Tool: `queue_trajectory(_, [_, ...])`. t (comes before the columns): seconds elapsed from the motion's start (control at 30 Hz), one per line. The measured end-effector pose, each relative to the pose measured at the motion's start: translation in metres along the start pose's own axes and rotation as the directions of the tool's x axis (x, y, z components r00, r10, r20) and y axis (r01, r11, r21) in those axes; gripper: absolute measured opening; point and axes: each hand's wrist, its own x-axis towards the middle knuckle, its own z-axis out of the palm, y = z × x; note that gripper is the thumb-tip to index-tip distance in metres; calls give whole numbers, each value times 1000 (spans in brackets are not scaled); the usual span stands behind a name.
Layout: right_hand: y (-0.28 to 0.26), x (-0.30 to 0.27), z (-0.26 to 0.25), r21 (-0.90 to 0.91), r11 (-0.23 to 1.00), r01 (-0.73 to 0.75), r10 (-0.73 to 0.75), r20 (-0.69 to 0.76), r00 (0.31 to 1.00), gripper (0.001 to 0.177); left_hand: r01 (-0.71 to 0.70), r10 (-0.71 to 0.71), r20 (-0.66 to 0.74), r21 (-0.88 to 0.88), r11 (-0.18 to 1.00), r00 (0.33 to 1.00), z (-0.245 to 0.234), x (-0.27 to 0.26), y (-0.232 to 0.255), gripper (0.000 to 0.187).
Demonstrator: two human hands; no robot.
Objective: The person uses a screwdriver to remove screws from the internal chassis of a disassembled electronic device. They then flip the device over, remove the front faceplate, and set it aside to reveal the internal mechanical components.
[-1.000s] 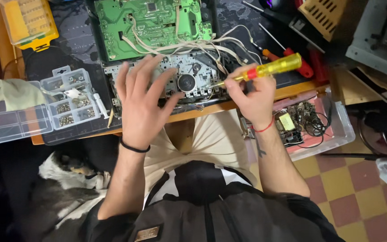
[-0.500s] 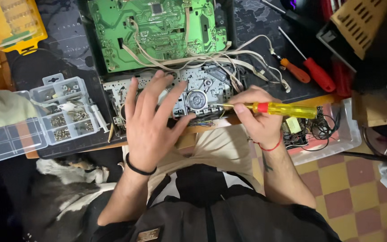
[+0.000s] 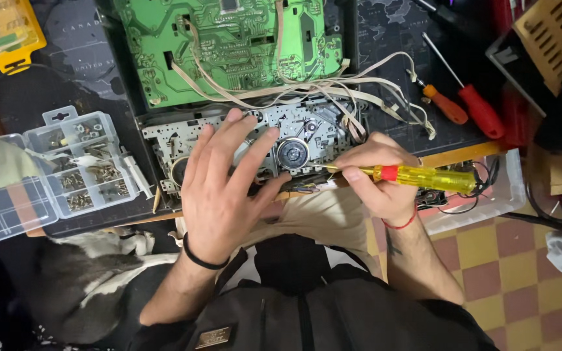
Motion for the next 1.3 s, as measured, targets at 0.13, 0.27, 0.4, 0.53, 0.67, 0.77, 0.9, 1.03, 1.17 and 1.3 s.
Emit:
queue_trajectory(0.13, [0, -3, 0, -37, 998, -44, 44, 25, 999, 19, 7, -7, 0, -40, 999, 1000, 0, 0, 0, 46])
queue_trajectory(0.27, [0, -3, 1, 30, 999, -15, 16, -32, 999, 14, -6, 5, -11, -23, 1000, 1000, 0, -1, -1, 47])
queue_trajectory(0.4, [-3, -1, 0, 4, 1000, -24, 24, -28, 999, 13, -9, 8, -22, -45, 999, 1000, 0, -1, -1, 45])
queue_trajectory(0.53, [-7, -1, 0, -5, 998, -66, 66, -22, 998, 14, -7, 7, -8, -79, 997, 1000, 0, -1, -1, 44])
queue_trajectory(0.67, [-10, 0, 0, -20, 998, -64, 64, -15, 998, 14, -18, 17, -11, -105, 994, 1000, 1, -2, -2, 48])
queue_trajectory(0.77, [-12, -1, -1, -34, 997, -75, 74, -8, 997, 11, -19, 18, -7, -117, 993, 1000, 0, -1, -1, 50])
queue_trajectory(0.9, [-9, -4, -1, -59, 996, -67, 68, 12, 998, 11, -7, 7, -4, -153, 988, 1000, -1, 0, 0, 48])
queue_trajectory(1.03, [-4, -8, 1, -62, 997, -46, 45, -21, 999, 9, -16, 14, -12, -147, 989, 1000, -1, -1, 1, 51])
queue_trajectory(1.17, [-8, -5, 1, -82, 995, -55, 54, -14, 998, 12, -21, 19, -15, -132, 991, 1000, -1, -1, 1, 50])
queue_trajectory(1.3, [-2, -7, -2, -23, 995, -96, 96, 17, 995, 13, -15, 13, -10, -162, 987, 1000, -2, -1, 0, 50])
